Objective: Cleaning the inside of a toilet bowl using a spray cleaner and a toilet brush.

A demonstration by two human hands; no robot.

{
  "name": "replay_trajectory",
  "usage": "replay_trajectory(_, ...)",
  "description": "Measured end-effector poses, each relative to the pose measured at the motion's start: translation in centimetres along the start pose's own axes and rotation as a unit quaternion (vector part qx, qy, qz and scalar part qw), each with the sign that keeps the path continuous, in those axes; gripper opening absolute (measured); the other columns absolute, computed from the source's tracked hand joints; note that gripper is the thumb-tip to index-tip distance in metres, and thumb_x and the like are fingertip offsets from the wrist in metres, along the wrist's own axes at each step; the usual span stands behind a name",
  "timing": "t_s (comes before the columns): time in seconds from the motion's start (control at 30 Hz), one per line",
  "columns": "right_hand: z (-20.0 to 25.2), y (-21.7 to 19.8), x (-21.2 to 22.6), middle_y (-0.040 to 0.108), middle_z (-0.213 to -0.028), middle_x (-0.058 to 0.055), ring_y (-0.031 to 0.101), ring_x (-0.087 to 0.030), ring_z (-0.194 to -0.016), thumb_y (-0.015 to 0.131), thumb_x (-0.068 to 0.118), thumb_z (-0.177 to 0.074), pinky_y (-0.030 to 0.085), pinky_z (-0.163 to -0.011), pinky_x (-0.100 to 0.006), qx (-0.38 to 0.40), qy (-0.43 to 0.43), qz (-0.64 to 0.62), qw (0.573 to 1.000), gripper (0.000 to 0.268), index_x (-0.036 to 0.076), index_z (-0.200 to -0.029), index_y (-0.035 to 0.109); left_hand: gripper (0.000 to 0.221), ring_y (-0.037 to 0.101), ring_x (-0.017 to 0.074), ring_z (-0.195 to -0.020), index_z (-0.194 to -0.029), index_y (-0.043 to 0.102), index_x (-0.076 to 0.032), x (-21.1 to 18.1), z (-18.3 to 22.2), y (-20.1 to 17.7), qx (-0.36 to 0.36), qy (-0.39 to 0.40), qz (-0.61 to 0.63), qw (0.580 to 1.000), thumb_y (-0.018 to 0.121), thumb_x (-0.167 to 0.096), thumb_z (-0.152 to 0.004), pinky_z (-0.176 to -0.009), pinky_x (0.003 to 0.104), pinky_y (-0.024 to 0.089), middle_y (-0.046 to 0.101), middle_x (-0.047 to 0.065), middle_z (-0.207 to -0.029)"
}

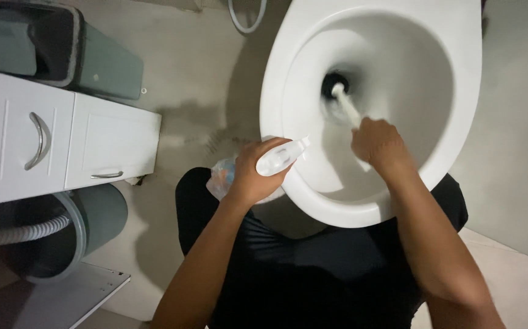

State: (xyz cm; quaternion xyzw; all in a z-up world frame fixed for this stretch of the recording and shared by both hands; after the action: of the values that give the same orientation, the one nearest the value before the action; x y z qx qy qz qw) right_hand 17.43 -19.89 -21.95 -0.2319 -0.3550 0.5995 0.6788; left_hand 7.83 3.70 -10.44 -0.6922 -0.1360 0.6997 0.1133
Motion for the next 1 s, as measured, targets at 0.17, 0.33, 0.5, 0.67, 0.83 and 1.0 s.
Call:
replay_trajectory(0.17, 8.5, -3.8, 0.2, 0.072, -0.113, -0.037, 0.073, -0.053, -0.103, 0.045, 0.027, -0.101, 0.061, -0.079, -0.06, 0.047, -0.013, 0.101, 0.994, 0.052, -0.006, -0.139, 0.06, 0.02, 0.073, 0.0453, -0.1, -0.109, 0.074, -0.002, 1.0, 0.4, 0.8, 0.003, -0.016, -0.011, 1.0, 0.069, -0.004, -0.09, -0.089, 0.054, 0.057, 0.077, 0.022, -0.099)
replay_trajectory(0.33, 9.1, -4.3, 0.3, 0.077, -0.087, -0.017, 0.075, -0.033, -0.071, 0.043, 0.025, -0.108, 0.059, -0.074, -0.045, 0.065, -0.024, 0.048, 0.996, 0.03, 0.005, -0.117, 0.063, 0.047, 0.074, 0.0264, -0.092, -0.115, 0.07, -0.006, 1.5, 1.2, 0.9, -0.057, 0.065, -0.098, 0.991, 0.085, -0.003, -0.071, -0.085, 0.038, 0.056, 0.076, 0.009, -0.108)
replay_trajectory(0.5, 2.3, -1.4, 1.2, 0.068, -0.112, -0.041, 0.069, -0.055, -0.104, 0.043, 0.029, -0.106, 0.059, -0.078, -0.062, 0.0, -0.03, -0.026, 0.999, 0.053, -0.012, -0.136, 0.058, 0.028, 0.072, 0.0409, -0.106, -0.115, 0.073, -0.008, 2.4, 0.3, 1.2, 0.01, -0.028, -0.006, 1.0, 0.075, -0.01, -0.087, -0.093, 0.052, 0.056, 0.077, 0.019, -0.103)
replay_trajectory(0.67, -4.0, 2.8, -2.1, 0.072, -0.102, -0.037, 0.071, -0.053, -0.098, 0.048, 0.033, -0.102, 0.06, -0.072, -0.06, -0.005, -0.002, 0.006, 1.0, 0.053, -0.011, -0.123, 0.068, 0.023, 0.07, 0.0462, -0.105, -0.114, 0.073, -0.003, 0.8, 0.6, 0.7, -0.007, -0.019, 0.011, 1.0, 0.069, -0.007, -0.092, -0.091, 0.053, 0.056, 0.076, 0.025, -0.103)
replay_trajectory(0.83, 6.7, -2.8, 0.2, 0.068, -0.115, -0.043, 0.068, -0.057, -0.108, 0.048, 0.024, -0.103, 0.058, -0.083, -0.064, 0.032, -0.015, 0.008, 0.999, 0.051, -0.015, -0.134, 0.061, 0.023, 0.071, 0.0451, -0.104, -0.111, 0.072, -0.003, 1.0, 0.5, 0.8, -0.01, -0.016, -0.005, 1.0, 0.073, -0.003, -0.088, -0.088, 0.052, 0.056, 0.075, 0.024, -0.1)
replay_trajectory(1.0, 12.7, -4.6, 0.9, 0.063, -0.127, -0.042, 0.06, -0.06, -0.118, 0.045, 0.028, -0.101, 0.049, -0.1, -0.067, 0.022, -0.077, -0.048, 0.996, 0.056, -0.01, -0.142, 0.055, 0.024, 0.072, 0.042, -0.105, -0.112, 0.074, -0.006, 1.0, 0.7, 0.5, -0.012, -0.045, 0.0, 0.999, 0.071, -0.008, -0.088, -0.091, 0.052, 0.057, 0.077, 0.02, -0.103)
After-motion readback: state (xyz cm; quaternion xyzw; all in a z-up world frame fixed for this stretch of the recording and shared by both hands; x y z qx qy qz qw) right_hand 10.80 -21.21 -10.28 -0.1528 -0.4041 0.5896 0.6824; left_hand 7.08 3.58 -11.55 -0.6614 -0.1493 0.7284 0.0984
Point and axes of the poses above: each hand's wrist, its own z-axis away from the middle knuckle, its own y-axis out of the palm, x = y × z, the point moved 10 cm from there along -z, towards the middle knuckle
